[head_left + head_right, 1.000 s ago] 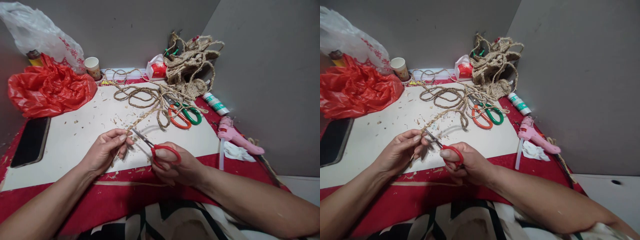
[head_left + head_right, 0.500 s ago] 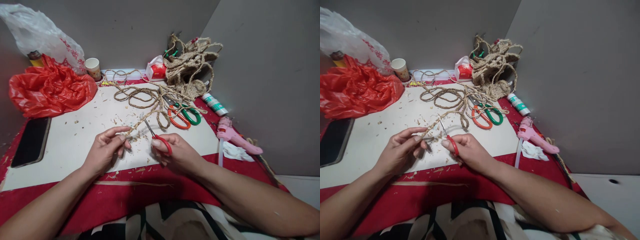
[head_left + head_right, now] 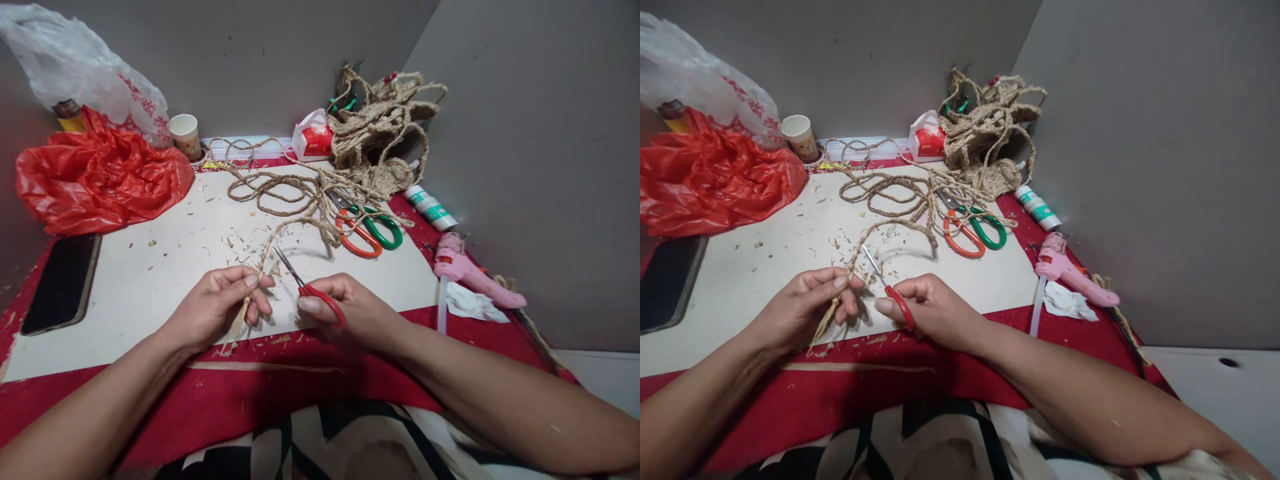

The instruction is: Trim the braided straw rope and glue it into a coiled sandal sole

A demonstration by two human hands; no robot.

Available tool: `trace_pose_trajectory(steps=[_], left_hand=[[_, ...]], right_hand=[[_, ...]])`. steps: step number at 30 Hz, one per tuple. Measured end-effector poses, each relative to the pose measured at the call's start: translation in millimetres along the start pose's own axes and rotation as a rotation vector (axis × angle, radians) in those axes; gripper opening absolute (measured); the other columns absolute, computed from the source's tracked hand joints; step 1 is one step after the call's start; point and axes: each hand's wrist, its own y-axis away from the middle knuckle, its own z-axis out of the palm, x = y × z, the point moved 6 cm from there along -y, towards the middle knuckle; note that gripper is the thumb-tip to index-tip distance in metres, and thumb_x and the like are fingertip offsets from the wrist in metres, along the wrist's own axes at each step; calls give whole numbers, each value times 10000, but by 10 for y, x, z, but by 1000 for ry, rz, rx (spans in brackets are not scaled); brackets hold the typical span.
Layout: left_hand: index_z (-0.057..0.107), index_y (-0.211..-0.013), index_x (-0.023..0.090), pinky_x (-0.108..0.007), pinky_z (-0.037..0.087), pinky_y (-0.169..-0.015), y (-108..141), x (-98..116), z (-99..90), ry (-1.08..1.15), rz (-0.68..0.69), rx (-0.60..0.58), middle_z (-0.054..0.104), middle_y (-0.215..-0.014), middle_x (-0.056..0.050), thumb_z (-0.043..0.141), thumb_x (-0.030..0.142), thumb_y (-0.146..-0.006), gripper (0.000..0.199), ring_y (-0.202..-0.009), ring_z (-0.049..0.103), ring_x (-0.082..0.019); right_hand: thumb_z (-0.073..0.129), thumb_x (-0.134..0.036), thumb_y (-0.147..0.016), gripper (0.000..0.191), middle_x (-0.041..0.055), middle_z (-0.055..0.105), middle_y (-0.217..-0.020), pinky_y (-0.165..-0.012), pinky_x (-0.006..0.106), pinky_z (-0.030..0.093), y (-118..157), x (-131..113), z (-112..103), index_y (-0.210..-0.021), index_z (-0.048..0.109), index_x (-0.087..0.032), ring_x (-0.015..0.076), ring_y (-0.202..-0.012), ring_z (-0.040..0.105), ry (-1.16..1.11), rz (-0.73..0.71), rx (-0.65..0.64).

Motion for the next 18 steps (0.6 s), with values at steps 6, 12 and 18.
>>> trace_pose_trajectory(steps=[6,12,18], left_hand=[[732,-891,70,-155,429,-452,-23,75,-92,299,-17,54,631,-583,-28,705,175,-799,142,-455,502,-60],[729,-890,71,-146,429,-424,1,97,-91,366,-23,65,551,-516,7,669,131,-811,116,-418,460,-46],[751,-945,95,-161,491,-472,-5,69,-82,310,-58,62,646,-642,-47,721,171,-749,212,-509,558,-83]], right_hand=[[653,-606,-775,523,-65,424,-420,-378,195,249,16,15,61,-548,488,-165,48,-360,340,-68,30,-106],[668,-601,-760,508,-64,450,-445,-370,188,245,5,61,77,-570,521,-153,37,-356,330,-115,67,-155],[657,-597,-773,509,-59,456,-463,-356,184,243,-2,58,96,-568,529,-149,37,-356,344,-100,69,-183]])
